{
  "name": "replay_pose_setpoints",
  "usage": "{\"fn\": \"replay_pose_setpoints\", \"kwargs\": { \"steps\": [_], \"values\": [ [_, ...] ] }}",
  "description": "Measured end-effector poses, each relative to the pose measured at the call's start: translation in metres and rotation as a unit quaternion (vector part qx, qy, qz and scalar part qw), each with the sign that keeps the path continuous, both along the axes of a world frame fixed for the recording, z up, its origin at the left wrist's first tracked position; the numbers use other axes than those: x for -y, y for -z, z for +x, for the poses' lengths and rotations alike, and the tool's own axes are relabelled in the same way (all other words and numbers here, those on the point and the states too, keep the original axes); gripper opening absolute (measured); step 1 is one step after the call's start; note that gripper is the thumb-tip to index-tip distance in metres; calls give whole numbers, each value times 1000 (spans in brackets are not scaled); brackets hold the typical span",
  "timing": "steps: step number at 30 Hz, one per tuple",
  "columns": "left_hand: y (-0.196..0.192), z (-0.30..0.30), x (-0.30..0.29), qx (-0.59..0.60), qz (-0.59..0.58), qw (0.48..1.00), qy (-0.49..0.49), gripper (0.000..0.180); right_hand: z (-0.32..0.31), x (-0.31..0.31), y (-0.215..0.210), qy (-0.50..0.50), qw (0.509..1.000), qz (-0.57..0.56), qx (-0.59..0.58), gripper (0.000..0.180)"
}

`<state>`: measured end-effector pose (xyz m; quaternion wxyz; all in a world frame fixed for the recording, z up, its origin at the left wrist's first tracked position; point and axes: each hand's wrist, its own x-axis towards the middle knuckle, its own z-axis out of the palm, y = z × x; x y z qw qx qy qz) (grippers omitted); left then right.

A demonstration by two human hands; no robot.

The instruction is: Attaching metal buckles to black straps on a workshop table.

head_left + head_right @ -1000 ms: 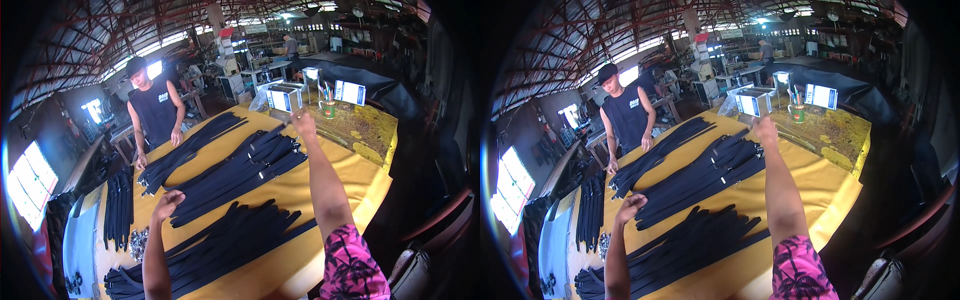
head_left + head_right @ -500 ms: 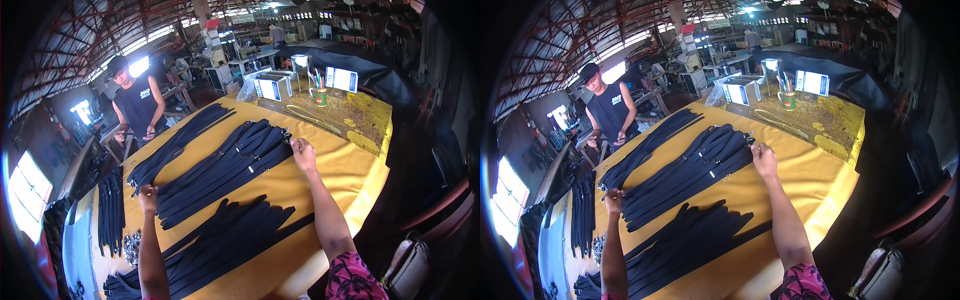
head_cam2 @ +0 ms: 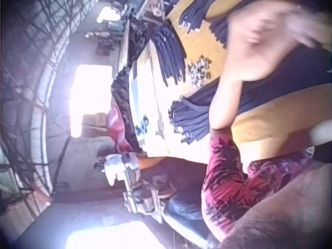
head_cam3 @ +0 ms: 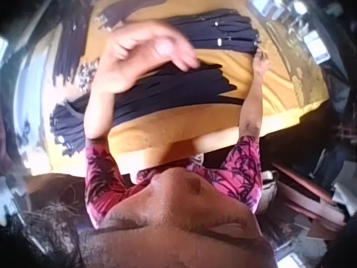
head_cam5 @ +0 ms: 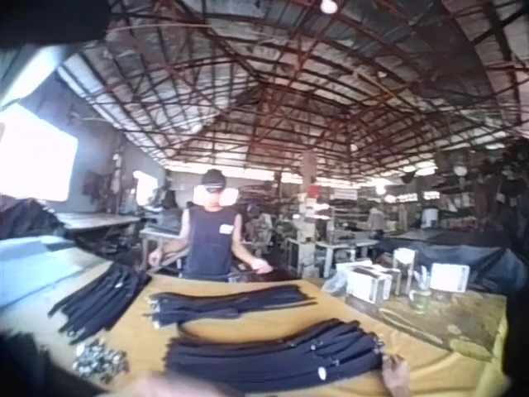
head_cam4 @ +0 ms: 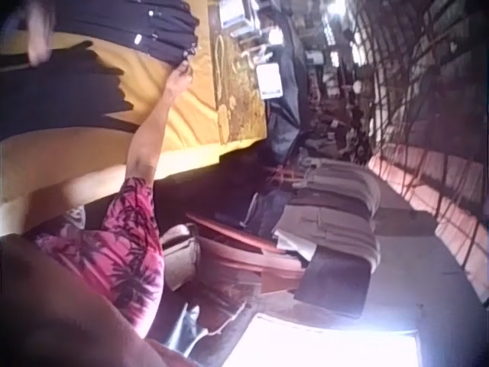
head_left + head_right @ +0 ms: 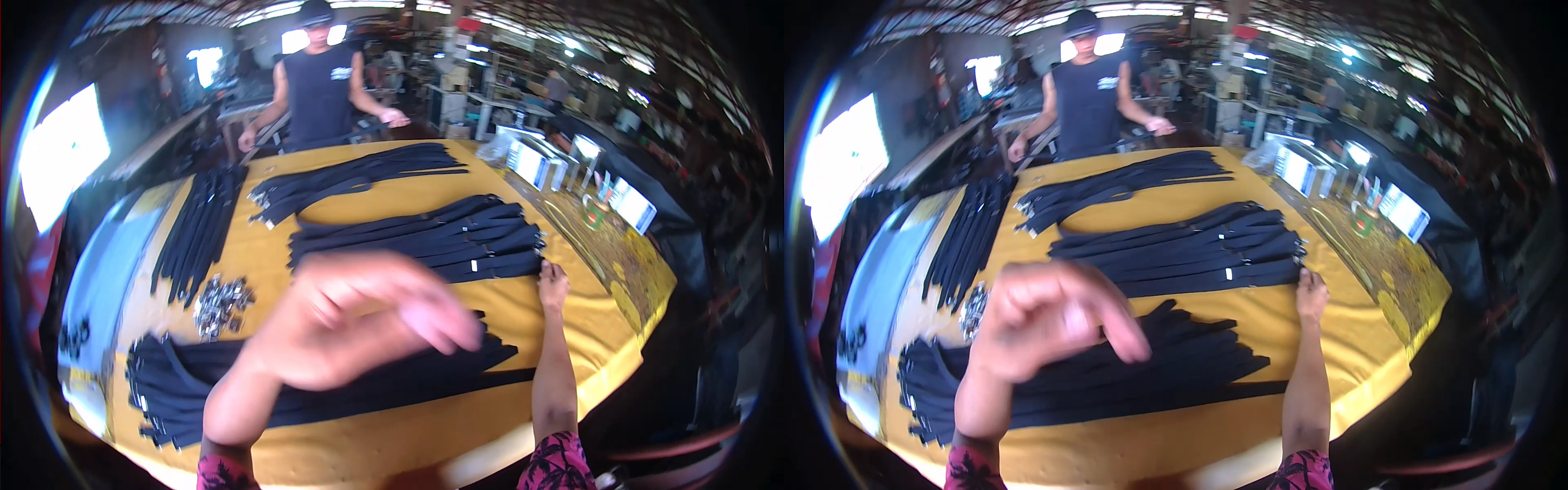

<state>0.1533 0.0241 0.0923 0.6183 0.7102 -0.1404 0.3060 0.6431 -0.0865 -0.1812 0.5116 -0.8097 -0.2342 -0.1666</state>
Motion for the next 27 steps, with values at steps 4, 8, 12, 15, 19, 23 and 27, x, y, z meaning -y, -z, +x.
{"fn": "replay_pose_setpoints", "kwargs": {
  "steps": [4,8,12,15,19,23,27],
  "values": [
    [-32,-30,24,157,97,944,272,23,-29,-36,3,-80,995,10,-52,41],
    [-14,-37,40,208,74,959,176,25,-20,-12,1,-82,996,-9,-37,42],
    [-5,-44,61,221,56,971,77,28,-16,-12,0,-95,994,-22,-49,42],
    [-1,-33,82,237,48,969,58,31,-20,19,-35,-64,997,-10,-41,42],
    [23,-23,113,234,44,971,-31,35,-30,-38,1,-114,992,-27,-56,41],
    [45,44,176,250,29,966,-60,39,-15,1,-20,-104,993,-1,-53,39],
    [54,32,175,251,38,958,-132,44,0,-22,7,-128,989,-8,-71,39]
  ]
}}
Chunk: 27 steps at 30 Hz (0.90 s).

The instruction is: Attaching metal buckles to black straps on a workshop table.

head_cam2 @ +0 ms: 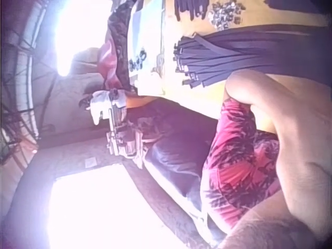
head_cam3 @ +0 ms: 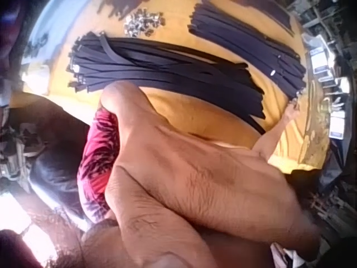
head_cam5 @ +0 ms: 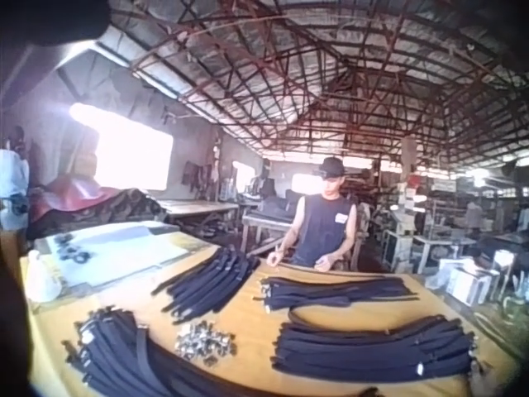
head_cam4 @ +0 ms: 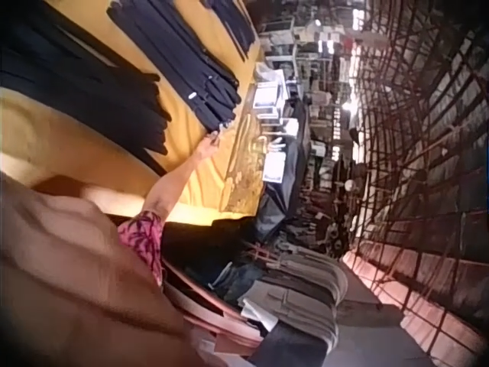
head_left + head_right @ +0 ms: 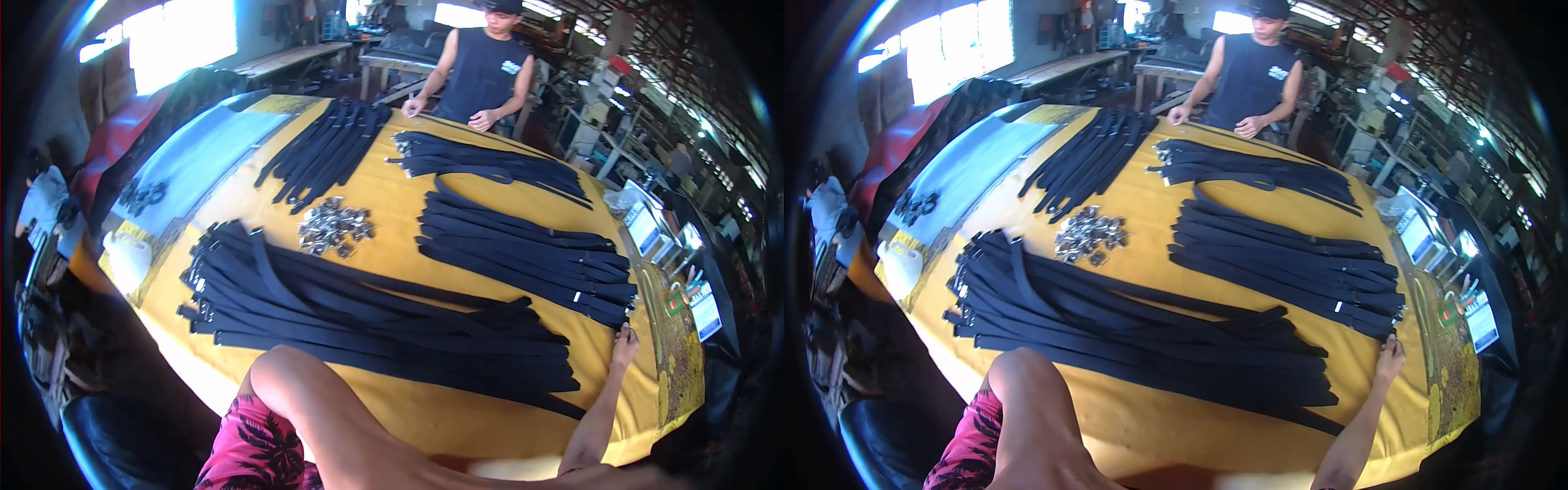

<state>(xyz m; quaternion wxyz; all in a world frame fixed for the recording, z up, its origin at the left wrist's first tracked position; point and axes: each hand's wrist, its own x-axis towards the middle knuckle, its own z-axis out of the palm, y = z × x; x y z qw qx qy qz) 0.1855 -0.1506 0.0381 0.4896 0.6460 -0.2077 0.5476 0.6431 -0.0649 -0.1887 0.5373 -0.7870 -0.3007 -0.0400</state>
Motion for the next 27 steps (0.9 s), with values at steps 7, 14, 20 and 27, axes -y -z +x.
{"fn": "replay_pose_setpoints", "kwargs": {
  "steps": [7,14,20,27],
  "values": [
    [-16,-122,-41,45,-8,993,-106,53,27,23,11,2,1000,-2,28,39],
    [-11,-184,-100,31,103,992,-58,56,38,0,28,-2,999,38,17,39],
    [-18,-191,-97,129,114,985,22,55,142,40,-21,31,990,106,85,45],
    [15,-242,-142,-120,24,977,-175,19,-52,-39,-126,-108,975,122,152,42]
  ]
}}
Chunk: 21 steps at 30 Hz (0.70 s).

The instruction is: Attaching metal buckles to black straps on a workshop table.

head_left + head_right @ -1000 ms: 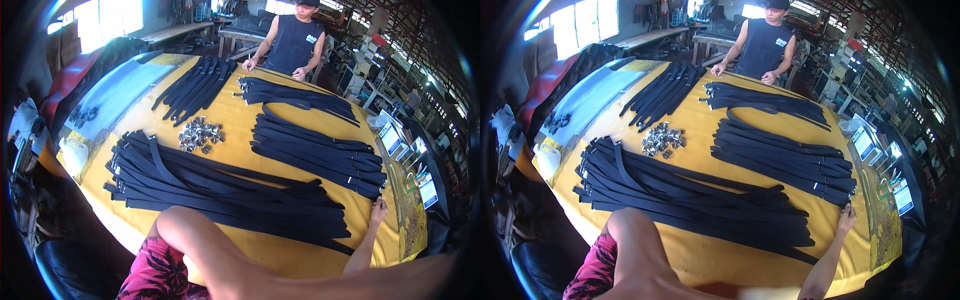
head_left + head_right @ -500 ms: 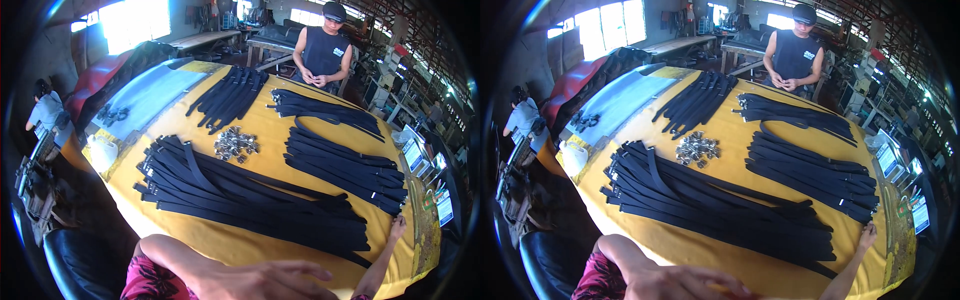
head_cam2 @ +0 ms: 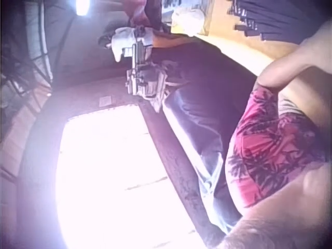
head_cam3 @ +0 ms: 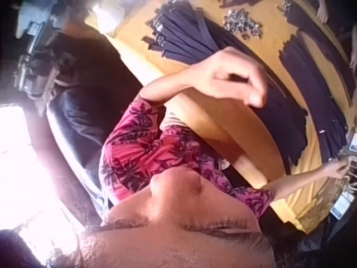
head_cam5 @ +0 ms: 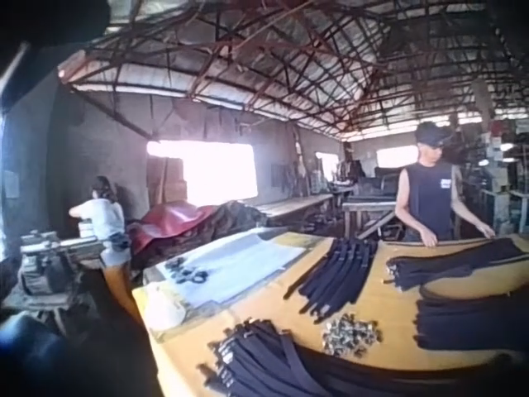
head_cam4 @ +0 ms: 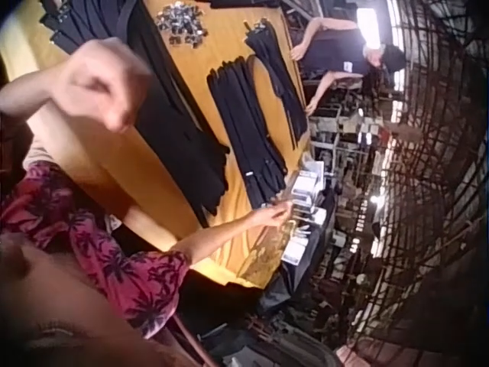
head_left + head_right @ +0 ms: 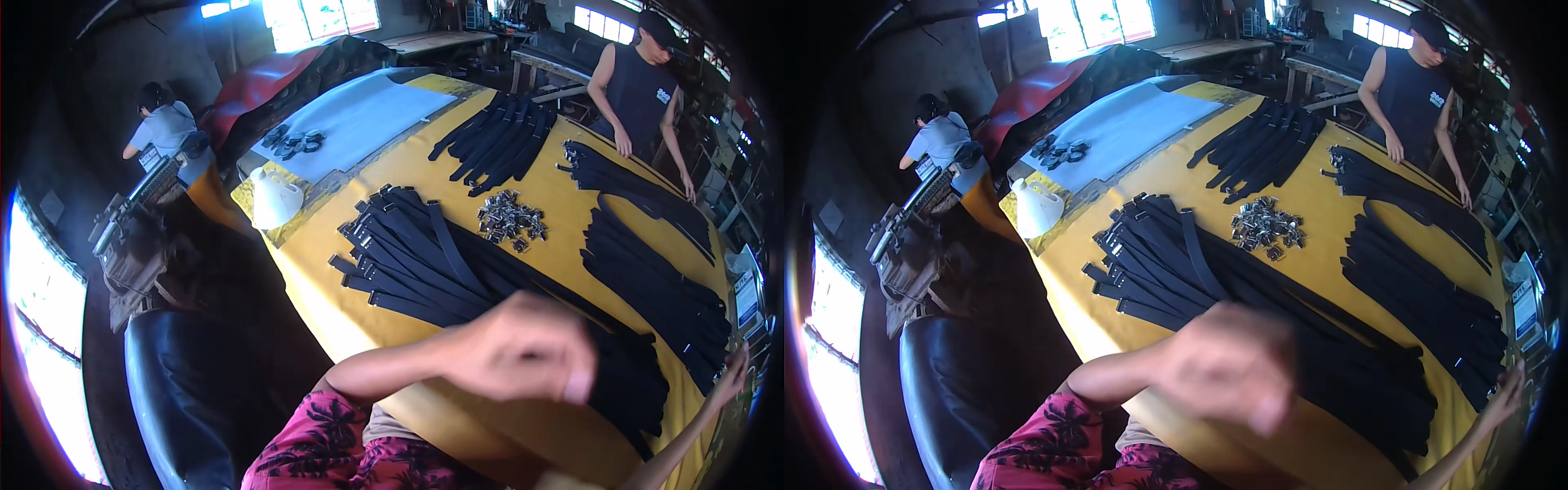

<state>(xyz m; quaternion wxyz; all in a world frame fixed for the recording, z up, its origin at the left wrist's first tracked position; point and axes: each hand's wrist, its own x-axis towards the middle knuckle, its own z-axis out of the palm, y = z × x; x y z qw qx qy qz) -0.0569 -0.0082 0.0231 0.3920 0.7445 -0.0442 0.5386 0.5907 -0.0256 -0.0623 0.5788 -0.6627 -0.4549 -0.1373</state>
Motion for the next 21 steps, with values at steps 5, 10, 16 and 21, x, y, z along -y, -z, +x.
{"fn": "replay_pose_setpoints", "kwargs": {
  "steps": [5,10,16,21],
  "values": [
    [60,49,-67,-244,-35,959,-141,29,-200,-38,-52,-157,987,-22,12,30],
    [136,61,-81,-325,131,906,-237,30,-366,-92,-74,-358,923,-130,65,13],
    [142,71,-81,-297,153,914,-232,28,-436,-166,-36,-410,851,-247,216,18],
    [144,68,-80,-301,153,914,-224,32,-482,-213,13,-423,758,-386,312,27]
  ]
}}
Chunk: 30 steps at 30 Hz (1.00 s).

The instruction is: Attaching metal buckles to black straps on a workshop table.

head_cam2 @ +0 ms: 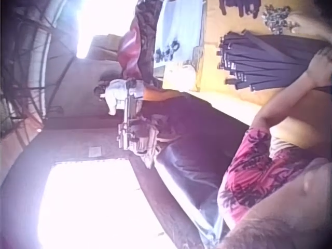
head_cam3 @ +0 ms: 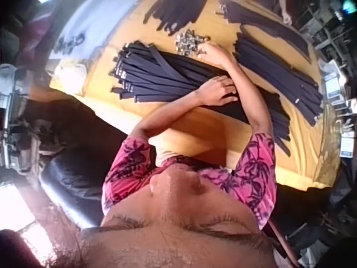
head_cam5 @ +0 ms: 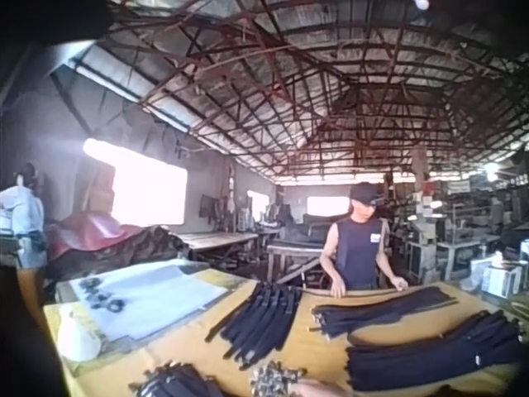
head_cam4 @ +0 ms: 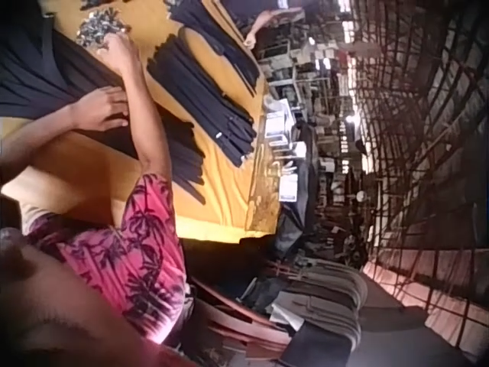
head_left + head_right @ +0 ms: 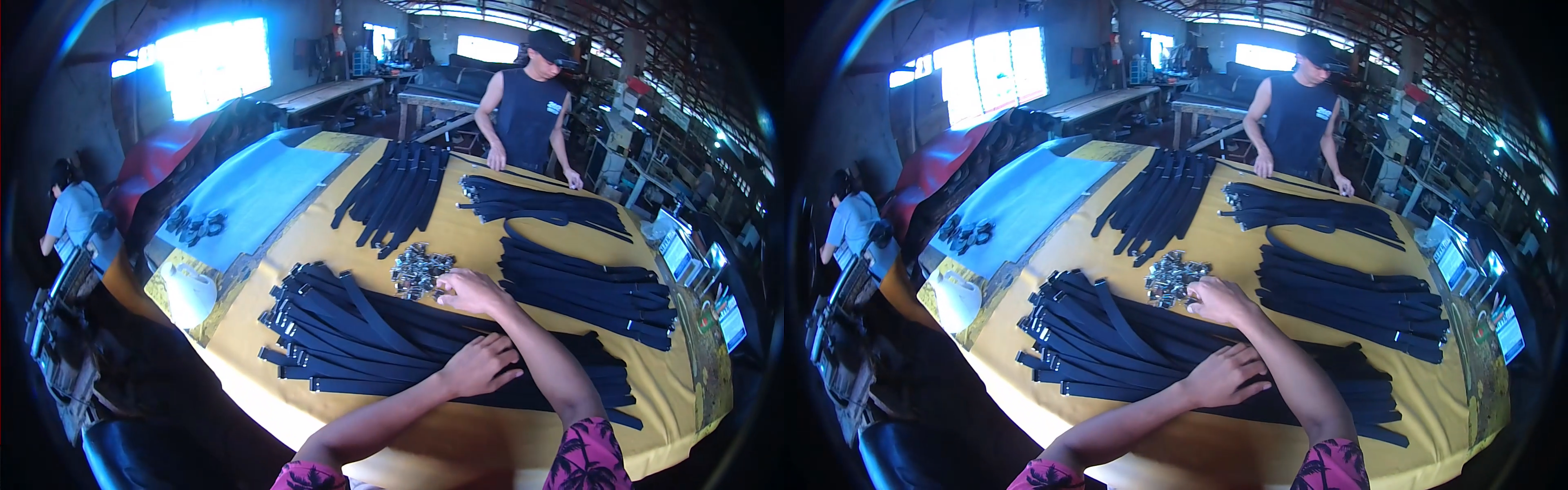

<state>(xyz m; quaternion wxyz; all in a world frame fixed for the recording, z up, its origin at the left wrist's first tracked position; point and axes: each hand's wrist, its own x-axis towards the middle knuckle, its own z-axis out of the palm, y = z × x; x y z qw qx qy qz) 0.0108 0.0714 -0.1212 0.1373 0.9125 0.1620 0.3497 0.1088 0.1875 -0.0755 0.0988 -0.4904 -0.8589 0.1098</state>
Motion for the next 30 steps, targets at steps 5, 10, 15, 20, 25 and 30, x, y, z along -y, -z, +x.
{"fn": "replay_pose_setpoints", "kwargs": {
  "steps": [5,10,15,20,25,30],
  "values": [
    [6,-3,4,40,35,998,-16,32,-18,-11,21,-26,1000,13,8,20],
    [-6,-15,4,-46,58,997,13,31,-9,-13,26,9,1000,-15,-26,17],
    [-18,-20,6,-32,65,996,51,31,21,-16,35,27,997,-56,-37,27],
    [-13,-10,23,-47,54,991,109,31,52,1,35,84,986,-116,-88,28],
    [-9,-3,27,-63,49,992,98,30,111,28,26,146,973,79,-162,26],
    [-13,-5,23,-28,35,998,40,37,168,77,-11,216,923,-31,-317,20]
  ]
}}
